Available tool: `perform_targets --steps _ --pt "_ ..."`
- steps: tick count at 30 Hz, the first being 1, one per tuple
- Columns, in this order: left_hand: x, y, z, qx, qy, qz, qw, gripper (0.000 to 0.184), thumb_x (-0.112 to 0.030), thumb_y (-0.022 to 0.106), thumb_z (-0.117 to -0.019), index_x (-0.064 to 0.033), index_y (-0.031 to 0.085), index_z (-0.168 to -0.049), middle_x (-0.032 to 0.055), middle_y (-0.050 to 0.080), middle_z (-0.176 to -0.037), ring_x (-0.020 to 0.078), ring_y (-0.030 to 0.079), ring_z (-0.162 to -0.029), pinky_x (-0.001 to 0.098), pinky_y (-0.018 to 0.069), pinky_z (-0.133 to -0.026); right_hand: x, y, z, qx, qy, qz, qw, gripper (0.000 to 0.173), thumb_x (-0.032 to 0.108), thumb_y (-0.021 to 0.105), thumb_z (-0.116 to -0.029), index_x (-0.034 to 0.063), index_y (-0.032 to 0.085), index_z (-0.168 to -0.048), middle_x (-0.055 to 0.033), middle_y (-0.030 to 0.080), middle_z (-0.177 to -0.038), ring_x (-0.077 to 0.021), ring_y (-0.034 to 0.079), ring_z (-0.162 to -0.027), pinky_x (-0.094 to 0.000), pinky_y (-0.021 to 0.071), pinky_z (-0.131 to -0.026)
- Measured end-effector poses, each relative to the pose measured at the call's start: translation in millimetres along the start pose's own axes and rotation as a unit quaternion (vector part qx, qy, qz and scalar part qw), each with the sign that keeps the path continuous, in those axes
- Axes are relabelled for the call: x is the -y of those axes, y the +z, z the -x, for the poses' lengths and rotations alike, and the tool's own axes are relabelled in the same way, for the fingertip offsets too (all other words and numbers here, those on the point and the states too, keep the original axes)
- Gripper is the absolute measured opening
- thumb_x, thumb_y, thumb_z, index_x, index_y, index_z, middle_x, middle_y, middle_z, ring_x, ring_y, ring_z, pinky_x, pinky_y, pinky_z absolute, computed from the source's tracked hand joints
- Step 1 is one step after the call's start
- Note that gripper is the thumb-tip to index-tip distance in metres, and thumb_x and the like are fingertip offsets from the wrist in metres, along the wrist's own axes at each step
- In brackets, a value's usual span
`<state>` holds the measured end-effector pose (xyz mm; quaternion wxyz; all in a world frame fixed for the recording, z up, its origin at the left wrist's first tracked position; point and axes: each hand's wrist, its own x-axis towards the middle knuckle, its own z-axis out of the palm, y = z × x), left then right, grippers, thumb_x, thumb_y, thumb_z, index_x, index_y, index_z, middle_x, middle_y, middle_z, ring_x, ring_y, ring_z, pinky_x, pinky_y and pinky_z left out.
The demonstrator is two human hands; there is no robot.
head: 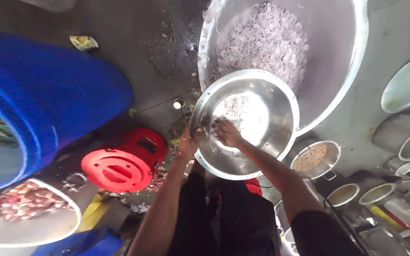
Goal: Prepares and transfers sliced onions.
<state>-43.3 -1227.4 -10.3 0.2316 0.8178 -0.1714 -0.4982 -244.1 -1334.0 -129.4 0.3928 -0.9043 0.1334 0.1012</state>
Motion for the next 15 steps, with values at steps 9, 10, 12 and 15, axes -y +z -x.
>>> perform_targets --steps 9,10,12,15 --pt "6 5 1 -0.025 0.036 0.028 0.999 0.049 -0.023 0.055 -0.1052 0.0118 0.048 -0.140 0.0246 0.067 -0.119 0.0159 0.067 -0.108 0.0307 0.0510 -0.101 -95 -17 6 -0.253 0.252 0.056 0.932 0.076 0.061 0.040 -0.0964 0.0118 0.049 -0.154 -0.0249 0.028 -0.166 -0.0432 0.025 -0.154 -0.0617 0.0197 -0.124" --pt "5 6 1 -0.028 0.037 0.024 0.999 0.047 -0.022 0.054 -0.1052 0.0115 0.050 -0.138 0.0231 0.068 -0.115 0.0141 0.067 -0.104 0.0298 0.0524 -0.098 -85 -11 -4 -0.257 0.223 0.026 0.940 0.073 0.059 0.038 -0.0976 0.0104 0.052 -0.151 -0.0248 0.032 -0.164 -0.0415 0.031 -0.152 -0.0602 0.0238 -0.124" --pt "-4 6 0 -0.020 0.006 0.008 1.000 0.044 -0.022 0.053 -0.1066 0.0100 0.051 -0.136 0.0213 0.068 -0.108 0.0159 0.068 -0.096 0.0330 0.0547 -0.092 -63 -5 -22 -0.233 0.144 -0.059 0.960 0.067 0.052 0.034 -0.1006 0.0092 0.059 -0.145 -0.0230 0.041 -0.160 -0.0392 0.040 -0.148 -0.0571 0.0292 -0.122" --pt "-17 3 1 0.012 -0.053 -0.004 0.998 0.046 -0.026 0.052 -0.1085 0.0057 0.048 -0.141 0.0229 0.068 -0.110 0.0244 0.069 -0.098 0.0427 0.0545 -0.094 -32 -2 -22 -0.178 0.081 -0.183 0.964 0.066 0.046 0.030 -0.1030 0.0023 0.056 -0.146 -0.0206 0.043 -0.160 -0.0363 0.036 -0.151 -0.0571 0.0251 -0.124"
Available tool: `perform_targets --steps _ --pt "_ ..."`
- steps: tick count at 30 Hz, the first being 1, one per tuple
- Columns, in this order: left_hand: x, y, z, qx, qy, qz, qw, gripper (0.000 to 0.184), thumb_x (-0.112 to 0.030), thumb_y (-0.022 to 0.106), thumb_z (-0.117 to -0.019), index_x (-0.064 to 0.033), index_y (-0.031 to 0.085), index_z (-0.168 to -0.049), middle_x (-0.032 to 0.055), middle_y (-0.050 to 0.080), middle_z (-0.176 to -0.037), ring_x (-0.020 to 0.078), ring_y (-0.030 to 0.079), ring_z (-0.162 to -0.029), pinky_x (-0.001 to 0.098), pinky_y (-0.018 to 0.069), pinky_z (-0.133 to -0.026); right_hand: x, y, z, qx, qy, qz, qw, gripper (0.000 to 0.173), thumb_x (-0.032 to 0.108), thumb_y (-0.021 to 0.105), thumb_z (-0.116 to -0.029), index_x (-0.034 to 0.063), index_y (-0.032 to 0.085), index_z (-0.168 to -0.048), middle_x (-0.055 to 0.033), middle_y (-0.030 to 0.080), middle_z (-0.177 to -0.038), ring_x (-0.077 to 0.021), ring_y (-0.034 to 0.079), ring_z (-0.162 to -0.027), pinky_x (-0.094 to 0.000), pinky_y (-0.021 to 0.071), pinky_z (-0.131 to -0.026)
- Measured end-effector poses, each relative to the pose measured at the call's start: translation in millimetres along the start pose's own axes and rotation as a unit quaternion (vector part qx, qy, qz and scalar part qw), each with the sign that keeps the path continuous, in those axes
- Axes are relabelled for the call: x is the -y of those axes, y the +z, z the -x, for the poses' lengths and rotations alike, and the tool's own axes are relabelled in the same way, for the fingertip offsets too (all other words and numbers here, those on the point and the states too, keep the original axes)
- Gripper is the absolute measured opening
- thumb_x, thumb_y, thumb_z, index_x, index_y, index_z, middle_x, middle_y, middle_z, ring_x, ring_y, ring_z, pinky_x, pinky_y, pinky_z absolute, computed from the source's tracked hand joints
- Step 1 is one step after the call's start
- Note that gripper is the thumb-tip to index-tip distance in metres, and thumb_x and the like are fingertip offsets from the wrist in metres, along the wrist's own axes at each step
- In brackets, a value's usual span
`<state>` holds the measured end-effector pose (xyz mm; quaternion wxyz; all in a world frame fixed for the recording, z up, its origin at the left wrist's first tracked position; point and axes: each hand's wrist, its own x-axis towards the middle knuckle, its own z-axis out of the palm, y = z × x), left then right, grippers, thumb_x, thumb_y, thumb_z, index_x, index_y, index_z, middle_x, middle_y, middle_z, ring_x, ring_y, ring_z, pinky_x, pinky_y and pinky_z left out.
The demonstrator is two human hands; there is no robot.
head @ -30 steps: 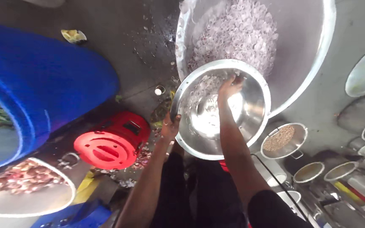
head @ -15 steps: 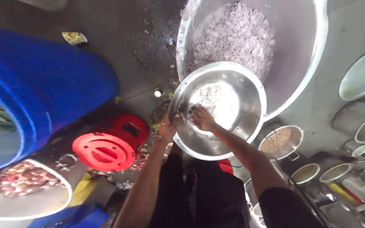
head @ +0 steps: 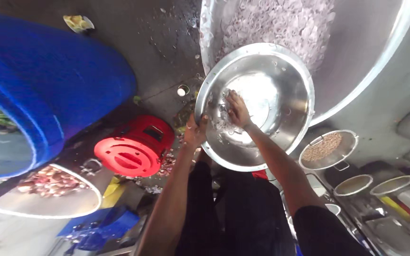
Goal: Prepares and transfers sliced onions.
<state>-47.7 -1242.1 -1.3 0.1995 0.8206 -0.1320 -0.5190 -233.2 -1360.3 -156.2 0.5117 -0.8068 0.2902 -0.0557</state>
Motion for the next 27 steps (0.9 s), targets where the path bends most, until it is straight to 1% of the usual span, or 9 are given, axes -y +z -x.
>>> perform_targets --steps 3,6,7,9,12,16,20,24,27 --pt "7 -2 1 -0.005 0.014 0.006 1.000 0.045 -0.026 0.052 -0.1082 0.0059 0.048 -0.140 0.0226 0.067 -0.113 0.0214 0.068 -0.101 0.0397 0.0544 -0.095 16 -8 25 -0.023 -0.017 0.025 0.999 0.071 0.052 0.042 -0.0986 0.0000 0.055 -0.145 -0.0220 0.046 -0.157 -0.0387 0.038 -0.150 -0.0560 0.0293 -0.124" --pt "8 -1 -2 -0.022 0.024 0.000 0.999 0.045 -0.023 0.052 -0.1077 0.0088 0.049 -0.139 0.0226 0.067 -0.115 0.0178 0.067 -0.103 0.0350 0.0532 -0.097 21 -5 57 0.065 -0.110 0.164 0.978 0.059 0.058 0.047 -0.1010 0.0218 0.058 -0.146 -0.0167 0.045 -0.159 -0.0392 0.038 -0.150 -0.0626 0.0262 -0.123" --pt "7 1 -1 -0.027 0.022 0.000 0.999 0.044 -0.022 0.053 -0.1076 0.0090 0.049 -0.138 0.0220 0.067 -0.115 0.0169 0.067 -0.102 0.0345 0.0535 -0.096 21 -1 66 0.130 -0.148 0.193 0.961 0.053 0.052 0.043 -0.1053 0.0275 0.054 -0.151 -0.0119 0.043 -0.162 -0.0349 0.036 -0.152 -0.0598 0.0247 -0.124" --pt "11 5 -1 -0.030 0.020 -0.005 0.999 0.044 -0.024 0.053 -0.1074 0.0084 0.051 -0.137 0.0205 0.068 -0.111 0.0167 0.068 -0.099 0.0357 0.0546 -0.094 19 8 67 0.225 -0.232 0.214 0.922 0.048 0.033 0.039 -0.1086 0.0244 0.048 -0.155 -0.0072 0.041 -0.164 -0.0290 0.032 -0.154 -0.0548 0.0223 -0.125" --pt "24 3 -3 -0.036 0.025 -0.005 0.999 0.044 -0.027 0.053 -0.1065 0.0053 0.052 -0.136 0.0153 0.067 -0.107 0.0119 0.066 -0.095 0.0329 0.0548 -0.090 8 20 39 0.169 -0.335 0.216 0.902 0.034 0.018 0.046 -0.1067 0.0180 0.068 -0.133 -0.0084 0.055 -0.154 -0.0314 0.043 -0.148 -0.0577 0.0302 -0.122" --pt "24 5 -5 -0.040 0.017 0.001 0.999 0.046 -0.028 0.057 -0.1043 0.0043 0.050 -0.137 0.0137 0.067 -0.106 0.0101 0.067 -0.093 0.0323 0.0565 -0.088 1 -1 -22 0.098 -0.318 0.309 0.891 0.029 0.008 0.049 -0.1042 0.0169 0.071 -0.122 -0.0083 0.063 -0.144 -0.0351 0.049 -0.143 -0.0628 0.0298 -0.119" --pt "14 4 -2 -0.043 0.010 -0.009 0.999 0.048 -0.021 0.060 -0.1013 0.0069 0.048 -0.139 0.0172 0.067 -0.112 0.0098 0.067 -0.097 0.0294 0.0553 -0.090 -19 -74 -71 0.147 -0.300 0.398 0.854 0.033 -0.002 0.051 -0.1005 0.0103 0.069 -0.126 -0.0124 0.062 -0.142 -0.0375 0.049 -0.141 -0.0646 0.0237 -0.121" --pt "14 2 4 -0.055 0.006 -0.009 0.998 0.049 -0.021 0.061 -0.1013 0.0073 0.048 -0.139 0.0189 0.067 -0.114 0.0105 0.068 -0.099 0.0296 0.0560 -0.091 -57 -166 -79 0.160 -0.351 0.462 0.798 0.030 -0.010 0.041 -0.1013 -0.0030 0.067 -0.113 -0.0165 0.066 -0.131 -0.0359 0.055 -0.135 -0.0536 0.0276 -0.123" --pt "16 5 7 -0.050 0.008 0.004 0.999 0.053 -0.023 0.060 -0.1009 0.0080 0.046 -0.141 0.0204 0.065 -0.119 0.0114 0.067 -0.103 0.0299 0.0552 -0.094 -46 -223 -59 0.196 -0.300 0.517 0.777 0.027 -0.012 0.040 -0.1010 -0.0044 0.062 -0.115 -0.0188 0.061 -0.133 -0.0376 0.050 -0.137 -0.0619 0.0236 -0.121"
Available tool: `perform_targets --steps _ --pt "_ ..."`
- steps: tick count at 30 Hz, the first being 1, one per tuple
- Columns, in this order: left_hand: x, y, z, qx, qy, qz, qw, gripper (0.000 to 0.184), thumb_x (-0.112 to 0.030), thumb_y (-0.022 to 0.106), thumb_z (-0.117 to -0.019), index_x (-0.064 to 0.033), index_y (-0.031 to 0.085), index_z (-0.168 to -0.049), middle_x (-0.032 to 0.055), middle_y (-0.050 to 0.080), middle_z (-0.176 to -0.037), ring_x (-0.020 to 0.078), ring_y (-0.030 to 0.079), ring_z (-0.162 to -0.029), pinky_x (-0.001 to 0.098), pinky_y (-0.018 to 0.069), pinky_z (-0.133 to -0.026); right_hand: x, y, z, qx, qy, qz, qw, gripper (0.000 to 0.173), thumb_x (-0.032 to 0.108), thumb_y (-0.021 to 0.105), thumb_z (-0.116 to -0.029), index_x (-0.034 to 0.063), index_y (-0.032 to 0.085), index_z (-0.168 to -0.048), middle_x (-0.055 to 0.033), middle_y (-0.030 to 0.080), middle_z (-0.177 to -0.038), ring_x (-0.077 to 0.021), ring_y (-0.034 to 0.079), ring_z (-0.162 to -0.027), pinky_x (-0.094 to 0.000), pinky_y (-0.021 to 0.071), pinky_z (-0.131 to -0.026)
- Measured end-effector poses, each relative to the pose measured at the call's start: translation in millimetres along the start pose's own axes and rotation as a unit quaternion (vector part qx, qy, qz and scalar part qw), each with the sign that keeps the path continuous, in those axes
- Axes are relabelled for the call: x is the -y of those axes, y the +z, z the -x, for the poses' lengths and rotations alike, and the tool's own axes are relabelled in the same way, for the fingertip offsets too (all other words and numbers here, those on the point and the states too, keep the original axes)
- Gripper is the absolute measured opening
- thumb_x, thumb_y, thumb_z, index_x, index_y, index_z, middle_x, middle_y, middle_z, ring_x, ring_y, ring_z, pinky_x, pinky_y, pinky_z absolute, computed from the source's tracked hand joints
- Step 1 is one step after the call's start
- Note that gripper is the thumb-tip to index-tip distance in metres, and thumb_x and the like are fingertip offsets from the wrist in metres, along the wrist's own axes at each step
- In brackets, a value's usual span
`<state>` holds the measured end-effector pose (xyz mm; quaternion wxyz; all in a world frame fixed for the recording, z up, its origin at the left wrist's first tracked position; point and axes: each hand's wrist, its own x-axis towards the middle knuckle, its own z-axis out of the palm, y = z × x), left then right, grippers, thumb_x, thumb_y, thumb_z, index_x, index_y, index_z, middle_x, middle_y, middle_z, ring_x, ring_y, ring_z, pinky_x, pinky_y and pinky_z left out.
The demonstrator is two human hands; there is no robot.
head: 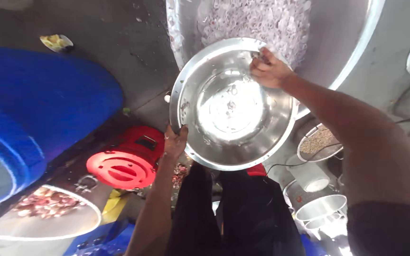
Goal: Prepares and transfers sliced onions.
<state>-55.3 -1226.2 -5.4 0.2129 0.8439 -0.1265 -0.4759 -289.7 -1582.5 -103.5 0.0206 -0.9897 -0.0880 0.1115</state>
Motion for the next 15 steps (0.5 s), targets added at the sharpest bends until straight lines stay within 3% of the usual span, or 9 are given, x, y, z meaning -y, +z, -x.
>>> perform_targets --steps 2,5,7,9,12,13,15 --pt "1 0 1 0.001 -0.001 0.003 1.000 0.052 -0.024 0.060 -0.1010 0.0078 0.046 -0.140 0.0209 0.065 -0.119 0.0128 0.067 -0.103 0.0313 0.0553 -0.094 0 -20 15 -0.005 0.087 0.011 0.996 0.024 -0.010 0.043 -0.1013 -0.0037 0.061 -0.115 -0.0208 0.062 -0.133 -0.0401 0.052 -0.136 -0.0660 0.0288 -0.117" --pt "0 -2 5 0.000 -0.019 -0.003 1.000 0.051 -0.022 0.059 -0.1021 0.0079 0.046 -0.141 0.0216 0.066 -0.119 0.0146 0.067 -0.104 0.0327 0.0545 -0.095 7 -45 19 -0.009 0.234 -0.015 0.972 0.022 -0.006 0.041 -0.1040 -0.0043 0.059 -0.116 -0.0255 0.060 -0.132 -0.0468 0.053 -0.132 -0.0724 0.0283 -0.113" --pt "-1 -2 6 0.003 -0.032 -0.006 0.999 0.054 -0.021 0.059 -0.1028 0.0073 0.042 -0.145 0.0232 0.064 -0.122 0.0171 0.067 -0.107 0.0342 0.0536 -0.097 25 -46 12 -0.024 0.262 -0.040 0.964 0.025 -0.002 0.042 -0.1046 -0.0022 0.061 -0.121 -0.0246 0.060 -0.136 -0.0468 0.051 -0.135 -0.0711 0.0295 -0.114" --pt "1 -2 5 0.003 -0.038 -0.005 0.999 0.057 -0.022 0.059 -0.1030 0.0055 0.039 -0.149 0.0234 0.063 -0.126 0.0179 0.067 -0.110 0.0349 0.0539 -0.098 63 -31 -6 -0.017 0.208 -0.131 0.969 0.031 0.009 0.044 -0.1063 0.0010 0.062 -0.131 -0.0240 0.057 -0.144 -0.0452 0.047 -0.141 -0.0655 0.0293 -0.119" --pt "1 -3 4 -0.001 -0.036 -0.008 0.999 0.057 -0.024 0.059 -0.1032 0.0060 0.042 -0.148 0.0228 0.064 -0.127 0.0176 0.067 -0.112 0.0342 0.0532 -0.100 129 9 -44 0.045 0.086 -0.303 0.948 0.059 0.050 0.059 -0.0988 0.0160 0.058 -0.147 -0.0222 0.041 -0.161 -0.0420 0.029 -0.154 -0.0621 0.0133 -0.126" --pt "1 -3 5 -0.002 -0.034 -0.008 0.999 0.057 -0.024 0.059 -0.1029 0.0062 0.042 -0.147 0.0227 0.064 -0.128 0.0173 0.066 -0.113 0.0337 0.0528 -0.101 145 23 -53 0.063 0.053 -0.320 0.944 0.063 0.055 0.059 -0.0972 0.0196 0.056 -0.149 -0.0212 0.038 -0.163 -0.0413 0.026 -0.155 -0.0636 0.0114 -0.126" --pt "-2 -2 6 -0.003 -0.028 -0.012 1.000 0.058 -0.025 0.060 -0.1024 0.0073 0.042 -0.147 0.0235 0.063 -0.129 0.0182 0.065 -0.115 0.0340 0.0517 -0.102 153 44 -58 0.057 0.031 -0.313 0.948 0.054 0.050 0.056 -0.1007 0.0221 0.059 -0.146 -0.0179 0.041 -0.162 -0.0404 0.028 -0.154 -0.0666 0.0128 -0.125"
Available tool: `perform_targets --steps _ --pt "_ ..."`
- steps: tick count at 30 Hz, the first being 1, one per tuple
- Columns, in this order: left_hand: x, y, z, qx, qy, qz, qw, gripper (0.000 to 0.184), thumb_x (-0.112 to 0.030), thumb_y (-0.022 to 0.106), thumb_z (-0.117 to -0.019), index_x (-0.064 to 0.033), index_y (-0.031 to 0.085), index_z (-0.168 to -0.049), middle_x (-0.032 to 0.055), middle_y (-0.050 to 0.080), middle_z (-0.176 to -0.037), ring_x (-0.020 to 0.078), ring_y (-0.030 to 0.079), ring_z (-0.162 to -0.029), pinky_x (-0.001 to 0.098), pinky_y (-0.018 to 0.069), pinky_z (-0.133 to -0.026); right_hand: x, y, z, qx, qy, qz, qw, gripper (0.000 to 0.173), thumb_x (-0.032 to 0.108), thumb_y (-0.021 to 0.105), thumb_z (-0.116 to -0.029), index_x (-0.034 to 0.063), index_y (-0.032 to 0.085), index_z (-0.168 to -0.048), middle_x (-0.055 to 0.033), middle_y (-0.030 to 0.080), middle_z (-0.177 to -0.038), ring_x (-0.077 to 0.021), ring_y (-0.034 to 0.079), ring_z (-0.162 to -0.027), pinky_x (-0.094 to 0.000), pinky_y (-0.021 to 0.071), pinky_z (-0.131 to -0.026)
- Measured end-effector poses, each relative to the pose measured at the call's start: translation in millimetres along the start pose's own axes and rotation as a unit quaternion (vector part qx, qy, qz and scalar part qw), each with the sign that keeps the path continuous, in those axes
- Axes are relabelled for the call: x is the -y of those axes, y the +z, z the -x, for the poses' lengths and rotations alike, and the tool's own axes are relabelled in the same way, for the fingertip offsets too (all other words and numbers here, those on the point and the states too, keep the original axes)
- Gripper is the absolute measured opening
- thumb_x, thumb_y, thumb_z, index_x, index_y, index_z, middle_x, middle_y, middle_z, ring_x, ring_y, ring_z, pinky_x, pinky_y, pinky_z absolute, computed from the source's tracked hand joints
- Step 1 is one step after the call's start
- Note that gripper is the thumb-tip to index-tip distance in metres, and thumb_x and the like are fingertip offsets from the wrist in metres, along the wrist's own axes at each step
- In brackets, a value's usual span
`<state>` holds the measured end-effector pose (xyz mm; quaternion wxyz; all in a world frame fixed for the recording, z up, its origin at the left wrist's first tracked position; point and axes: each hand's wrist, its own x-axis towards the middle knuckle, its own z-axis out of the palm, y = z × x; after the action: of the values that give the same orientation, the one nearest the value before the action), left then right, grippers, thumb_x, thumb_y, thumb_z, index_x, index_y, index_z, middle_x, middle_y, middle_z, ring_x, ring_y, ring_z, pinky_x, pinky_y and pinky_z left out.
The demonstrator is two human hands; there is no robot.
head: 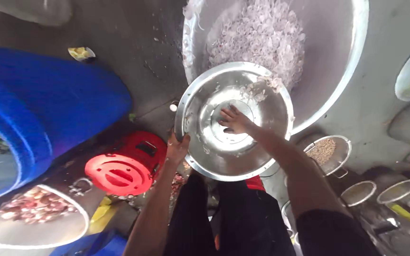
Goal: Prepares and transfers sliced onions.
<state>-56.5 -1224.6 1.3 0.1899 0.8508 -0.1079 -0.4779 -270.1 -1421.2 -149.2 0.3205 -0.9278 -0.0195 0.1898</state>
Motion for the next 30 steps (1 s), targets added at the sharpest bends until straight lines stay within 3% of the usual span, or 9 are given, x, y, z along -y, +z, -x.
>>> perform_targets --steps 4,7,10,15,17,20,22,26,30 --pt "4 -2 5 -0.001 0.002 0.005 1.000 0.059 -0.025 0.060 -0.1026 0.0084 0.041 -0.147 0.0249 0.062 -0.130 0.0208 0.065 -0.116 0.0360 0.0512 -0.104 -57 -39 19 -0.024 0.035 0.122 0.992 0.035 -0.001 0.051 -0.1015 0.0067 0.065 -0.133 -0.0163 0.056 -0.149 -0.0406 0.040 -0.148 -0.0663 0.0198 -0.123" --pt "-1 -2 8 0.005 -0.001 0.013 1.000 0.055 -0.024 0.059 -0.1033 0.0083 0.043 -0.145 0.0251 0.063 -0.128 0.0222 0.065 -0.114 0.0382 0.0514 -0.102 -89 -100 52 0.066 0.030 0.224 0.972 0.038 -0.010 0.044 -0.1010 -0.0031 0.060 -0.134 -0.0168 0.054 -0.151 -0.0350 0.040 -0.149 -0.0548 0.0207 -0.126" --pt "2 -1 14 0.010 -0.015 0.016 1.000 0.056 -0.025 0.058 -0.1039 0.0080 0.042 -0.146 0.0268 0.062 -0.129 0.0267 0.065 -0.117 0.0431 0.0503 -0.105 -79 -124 86 0.045 0.100 0.253 0.961 0.036 -0.013 0.046 -0.0981 -0.0034 0.062 -0.129 -0.0190 0.058 -0.144 -0.0375 0.044 -0.144 -0.0613 0.0208 -0.124" --pt "10 -6 35 0.013 -0.072 0.025 0.997 0.057 -0.028 0.057 -0.1054 0.0060 0.041 -0.148 0.0272 0.062 -0.129 0.0319 0.064 -0.118 0.0484 0.0490 -0.105 -58 -163 146 -0.068 0.424 0.155 0.890 0.035 0.010 0.052 -0.1042 0.0053 0.063 -0.137 -0.0258 0.051 -0.150 -0.0477 0.036 -0.147 -0.0722 0.0179 -0.120" --pt "19 -13 48 0.020 -0.080 0.052 0.995 0.053 -0.026 0.057 -0.1060 0.0076 0.044 -0.146 0.0264 0.063 -0.128 0.0299 0.064 -0.118 0.0448 0.0500 -0.105 -42 -157 155 -0.057 0.514 0.069 0.853 0.041 0.027 0.048 -0.1073 0.0050 0.060 -0.140 -0.0296 0.052 -0.146 -0.0501 0.043 -0.141 -0.0698 0.0310 -0.114" --pt "28 -21 59 0.023 -0.085 0.099 0.991 0.050 -0.023 0.057 -0.1055 0.0063 0.046 -0.145 0.0248 0.064 -0.129 0.0281 0.065 -0.118 0.0426 0.0507 -0.106 -3 -104 165 -0.016 0.558 -0.110 0.822 0.045 0.026 0.040 -0.1113 -0.0020 0.054 -0.142 -0.0340 0.059 -0.136 -0.0515 0.057 -0.127 -0.0690 0.0434 -0.104" --pt "35 -23 66 0.019 -0.075 0.142 0.987 0.053 -0.019 0.059 -0.1035 0.0057 0.043 -0.147 0.0250 0.063 -0.130 0.0277 0.065 -0.119 0.0421 0.0510 -0.106 28 -58 172 -0.097 0.577 -0.250 0.771 0.043 0.022 0.042 -0.1107 -0.0049 0.049 -0.144 -0.0326 0.064 -0.124 -0.0446 0.066 -0.111 -0.0626 0.0511 -0.096" --pt "54 -49 96 0.005 -0.076 0.167 0.983 0.059 -0.013 0.061 -0.1002 0.0047 0.037 -0.152 0.0255 0.060 -0.135 0.0290 0.063 -0.124 0.0434 0.0488 -0.109 78 -34 147 -0.248 0.624 -0.393 0.628 0.038 0.033 0.046 -0.1081 0.0010 0.059 -0.125 -0.0070 0.058 -0.082 -0.0132 0.055 -0.061 -0.0363 0.0517 -0.057" --pt "123 -86 140 -0.064 -0.101 0.214 0.969 0.060 -0.013 0.067 -0.0961 0.0044 0.043 -0.148 0.0210 0.065 -0.128 0.0218 0.068 -0.114 0.0390 0.0556 -0.102 134 -58 106 -0.224 0.593 -0.407 0.658 0.044 0.038 0.055 -0.1054 0.0046 0.056 -0.134 -0.0080 0.061 -0.090 -0.0122 0.054 -0.060 -0.0348 0.0491 -0.050"
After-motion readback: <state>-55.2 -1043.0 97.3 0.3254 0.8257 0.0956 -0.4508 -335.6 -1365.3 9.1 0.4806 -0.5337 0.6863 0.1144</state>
